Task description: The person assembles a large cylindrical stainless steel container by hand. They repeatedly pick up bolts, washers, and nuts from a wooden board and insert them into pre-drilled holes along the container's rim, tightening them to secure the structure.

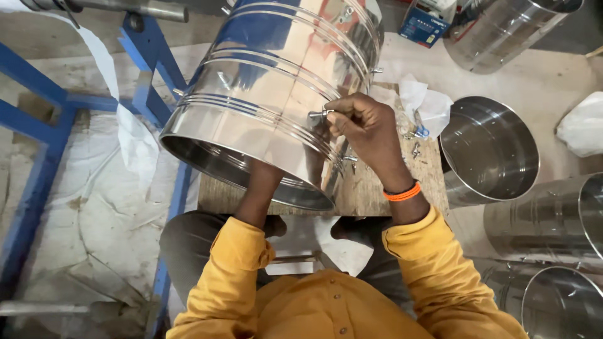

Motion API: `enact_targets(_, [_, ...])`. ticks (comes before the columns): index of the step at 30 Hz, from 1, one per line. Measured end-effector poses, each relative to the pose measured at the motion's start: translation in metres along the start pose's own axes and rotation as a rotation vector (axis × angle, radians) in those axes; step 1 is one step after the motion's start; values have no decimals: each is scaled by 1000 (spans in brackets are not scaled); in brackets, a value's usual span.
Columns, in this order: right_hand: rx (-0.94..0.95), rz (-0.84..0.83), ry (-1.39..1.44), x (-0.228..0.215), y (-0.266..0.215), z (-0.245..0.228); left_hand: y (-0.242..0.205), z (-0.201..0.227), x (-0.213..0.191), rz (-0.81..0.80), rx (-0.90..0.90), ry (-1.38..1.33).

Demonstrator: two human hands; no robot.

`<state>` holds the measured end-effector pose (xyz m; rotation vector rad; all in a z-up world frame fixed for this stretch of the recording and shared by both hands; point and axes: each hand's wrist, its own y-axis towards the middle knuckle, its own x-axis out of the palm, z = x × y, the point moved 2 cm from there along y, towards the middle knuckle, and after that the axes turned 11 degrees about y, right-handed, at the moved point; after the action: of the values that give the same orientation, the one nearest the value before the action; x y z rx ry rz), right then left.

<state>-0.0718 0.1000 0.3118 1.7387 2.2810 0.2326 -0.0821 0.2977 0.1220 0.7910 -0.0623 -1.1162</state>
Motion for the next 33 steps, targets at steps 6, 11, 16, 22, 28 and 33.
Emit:
enact_targets(6, [-207, -111, -567, 19, 1, -55, 6, -14, 18, -59, 167, 180])
enact_targets(11, [-316, -201, -673, 33, 4, -75, 5, -32, 32, -103, 97, 121])
enact_targets(16, [-244, -175, -586, 32, 9, -63, 4, -53, 55, -218, 4, 259])
enact_targets(22, [-200, -138, -551, 30, 8, -55, 1, -41, 60, -82, -123, -114])
enact_targets(28, [-179, -84, -647, 34, 11, -58, -6, -42, 68, -41, 19, 87])
enact_targets(33, [-205, -20, -752, 37, 9, -62, -13, -56, 80, -160, -173, -148])
